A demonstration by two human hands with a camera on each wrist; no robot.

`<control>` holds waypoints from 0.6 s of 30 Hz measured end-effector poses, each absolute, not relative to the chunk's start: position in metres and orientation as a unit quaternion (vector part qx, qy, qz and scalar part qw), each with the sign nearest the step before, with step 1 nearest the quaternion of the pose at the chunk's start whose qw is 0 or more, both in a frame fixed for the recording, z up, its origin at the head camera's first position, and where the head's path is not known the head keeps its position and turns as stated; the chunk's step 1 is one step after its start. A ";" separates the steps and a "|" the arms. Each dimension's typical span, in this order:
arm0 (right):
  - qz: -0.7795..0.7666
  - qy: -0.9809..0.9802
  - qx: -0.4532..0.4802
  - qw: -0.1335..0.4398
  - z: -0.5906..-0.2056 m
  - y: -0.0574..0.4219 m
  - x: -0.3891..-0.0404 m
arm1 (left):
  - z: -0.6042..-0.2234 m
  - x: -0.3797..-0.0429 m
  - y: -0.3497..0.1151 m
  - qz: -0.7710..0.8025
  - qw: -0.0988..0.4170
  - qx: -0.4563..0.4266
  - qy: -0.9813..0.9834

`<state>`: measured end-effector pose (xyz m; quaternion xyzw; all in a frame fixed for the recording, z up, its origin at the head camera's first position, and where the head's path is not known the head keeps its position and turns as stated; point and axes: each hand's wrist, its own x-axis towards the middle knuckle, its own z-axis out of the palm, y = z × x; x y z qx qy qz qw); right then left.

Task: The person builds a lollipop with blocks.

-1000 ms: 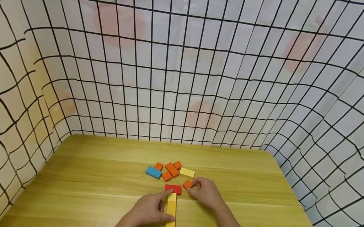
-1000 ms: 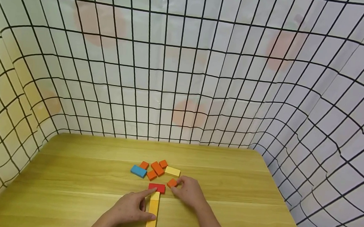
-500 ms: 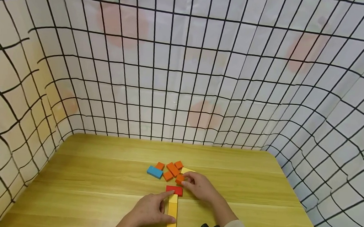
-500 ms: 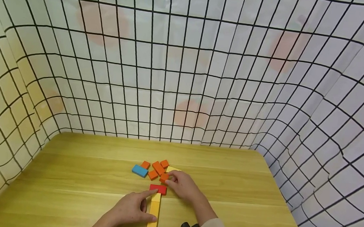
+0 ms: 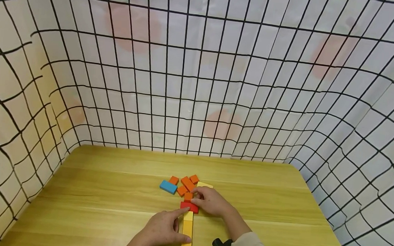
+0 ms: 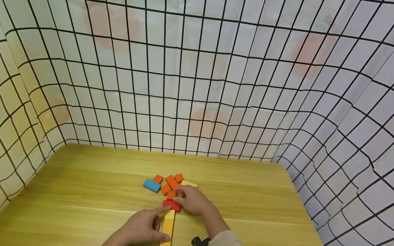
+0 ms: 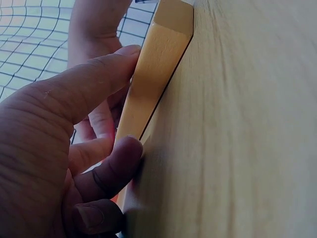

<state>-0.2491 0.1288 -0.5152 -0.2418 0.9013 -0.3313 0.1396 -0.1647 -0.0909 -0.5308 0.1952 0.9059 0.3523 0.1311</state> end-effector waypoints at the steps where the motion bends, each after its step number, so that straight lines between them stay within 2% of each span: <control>1: -0.329 0.902 -0.241 0.140 -0.516 0.128 -0.250 | -0.531 -0.165 -0.091 0.352 0.130 0.196 0.906; 7: -0.325 0.906 -0.230 0.143 -0.520 0.123 -0.251 | -0.530 -0.165 -0.091 0.355 0.126 0.200 0.904; 18: -0.311 0.919 -0.222 0.095 -0.524 0.116 -0.245 | -0.529 -0.162 -0.091 0.356 0.119 0.203 0.904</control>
